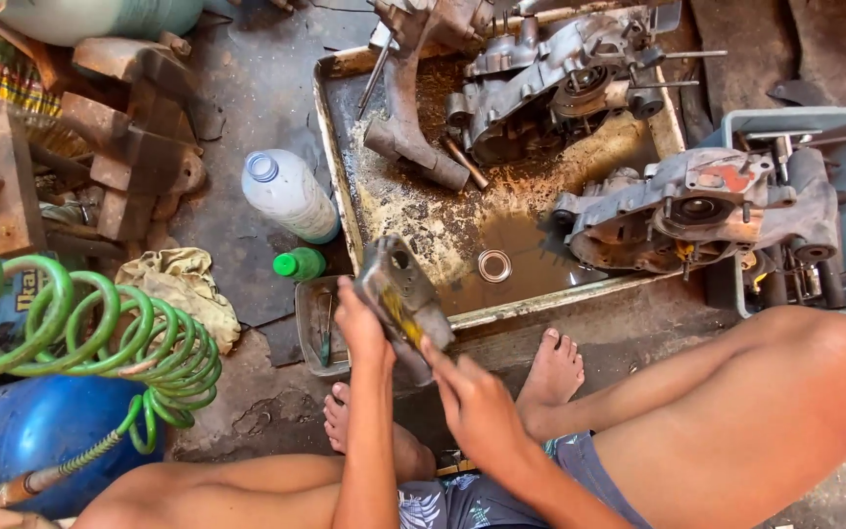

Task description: A person is sitting on the floor cleaning a motorcycle engine component using a small brush and cleaning liquid in a metal tray.

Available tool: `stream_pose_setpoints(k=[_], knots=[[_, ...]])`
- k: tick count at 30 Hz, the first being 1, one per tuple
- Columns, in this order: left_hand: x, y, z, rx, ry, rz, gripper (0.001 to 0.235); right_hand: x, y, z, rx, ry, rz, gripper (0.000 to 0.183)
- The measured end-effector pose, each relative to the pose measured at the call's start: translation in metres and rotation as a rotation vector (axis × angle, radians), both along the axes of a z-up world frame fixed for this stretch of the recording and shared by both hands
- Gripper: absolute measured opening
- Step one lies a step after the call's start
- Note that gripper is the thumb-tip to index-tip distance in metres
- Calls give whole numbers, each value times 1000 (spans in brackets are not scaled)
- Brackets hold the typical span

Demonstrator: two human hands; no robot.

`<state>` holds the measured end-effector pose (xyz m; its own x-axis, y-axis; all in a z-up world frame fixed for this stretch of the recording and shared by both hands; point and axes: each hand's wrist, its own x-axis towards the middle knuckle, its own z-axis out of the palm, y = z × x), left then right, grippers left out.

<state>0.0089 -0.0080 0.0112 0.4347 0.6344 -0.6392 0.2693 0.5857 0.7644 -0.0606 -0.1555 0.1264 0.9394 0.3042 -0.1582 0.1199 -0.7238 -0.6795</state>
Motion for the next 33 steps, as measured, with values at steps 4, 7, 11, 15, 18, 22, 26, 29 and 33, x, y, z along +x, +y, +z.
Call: stream_pose_setpoints(k=[4,7,11,15,18,22,26,29,33], knots=[[4,-9,-15,1,32,-89,56,23,2,-10,-45,-101,28,46],[-8,-28,-1,39,2,-197,53,46,4,0,-21,-187,-14,42],[14,-1,7,55,-55,-70,52,7,-3,-1,-14,-89,-2,49],[2,-21,3,68,-6,-49,55,13,-3,1,5,-103,-1,47],[1,-39,31,71,2,-97,54,48,2,6,45,-118,-32,48],[2,-8,23,108,-20,52,51,2,3,5,17,-40,27,46],[-9,-9,8,43,-132,-140,55,20,8,6,-30,-139,29,53],[-15,-12,-2,22,-134,-198,54,29,8,14,-28,-140,18,54],[0,20,-13,-145,-185,-22,49,-10,-1,-11,-163,-31,84,58]])
